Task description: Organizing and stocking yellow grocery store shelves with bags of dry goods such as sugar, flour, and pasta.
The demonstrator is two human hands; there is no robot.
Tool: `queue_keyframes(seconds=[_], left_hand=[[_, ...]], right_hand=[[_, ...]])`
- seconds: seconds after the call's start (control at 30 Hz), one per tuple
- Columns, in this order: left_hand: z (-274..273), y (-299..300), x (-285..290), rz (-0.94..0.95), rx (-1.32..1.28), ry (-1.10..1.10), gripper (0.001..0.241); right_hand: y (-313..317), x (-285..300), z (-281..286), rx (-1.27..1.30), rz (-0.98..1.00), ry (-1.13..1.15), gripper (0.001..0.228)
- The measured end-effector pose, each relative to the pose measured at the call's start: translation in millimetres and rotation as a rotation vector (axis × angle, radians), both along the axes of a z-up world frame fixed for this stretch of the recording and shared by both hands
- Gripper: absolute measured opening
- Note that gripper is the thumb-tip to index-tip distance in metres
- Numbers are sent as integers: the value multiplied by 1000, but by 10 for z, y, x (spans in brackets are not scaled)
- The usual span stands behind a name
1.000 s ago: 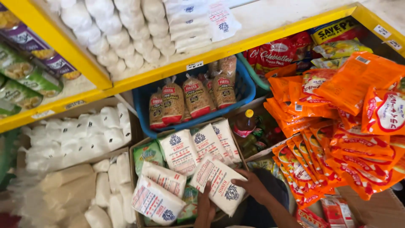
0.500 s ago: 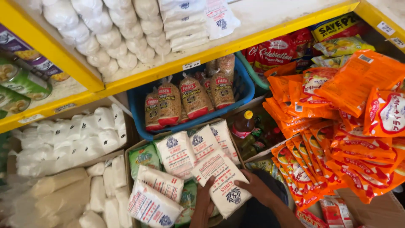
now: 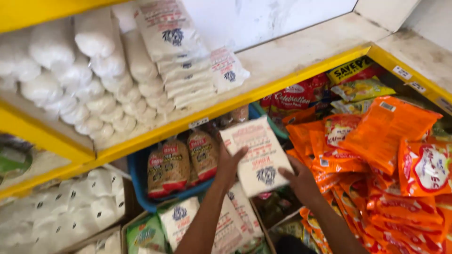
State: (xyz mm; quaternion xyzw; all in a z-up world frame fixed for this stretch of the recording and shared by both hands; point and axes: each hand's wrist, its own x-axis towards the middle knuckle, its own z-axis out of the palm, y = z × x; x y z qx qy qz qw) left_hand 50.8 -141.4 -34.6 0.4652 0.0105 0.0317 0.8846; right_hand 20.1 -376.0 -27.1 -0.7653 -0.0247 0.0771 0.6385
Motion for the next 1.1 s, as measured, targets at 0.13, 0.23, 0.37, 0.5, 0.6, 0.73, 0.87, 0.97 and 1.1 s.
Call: queue_keyframes(seconds=[0.13, 0.23, 0.37, 0.5, 0.6, 0.73, 0.87, 0.97, 1.1], left_hand=[[171, 70, 1130, 72, 277, -73, 78], [411, 67, 1761, 372, 952, -146, 116], [839, 43, 2123, 273, 1404, -129, 108], [929, 173, 2311, 186, 1649, -131, 102], [1043, 220, 2224, 93, 1982, -145, 109], [961, 298, 2405, 82, 2026, -200, 119], [750, 424, 2703, 146, 2026, -189, 118], [615, 453, 2851, 196, 2000, -226, 119], [391, 483, 3022, 342, 1991, -280, 123]], right_hand=[[100, 890, 411, 108, 29, -170, 51], [286, 1577, 615, 214, 21, -303, 50], [542, 2535, 517, 294, -60, -107, 46], [838, 3292, 347, 205, 120, -370, 39], [1086, 3373, 476, 166, 5, -247, 39], [1253, 3532, 383, 62, -38, -317, 38], [1411, 3714, 226, -9, -102, -431, 37], [1412, 3814, 174, -86, -105, -520, 37], [1451, 3874, 183, -196, -103, -520, 38]])
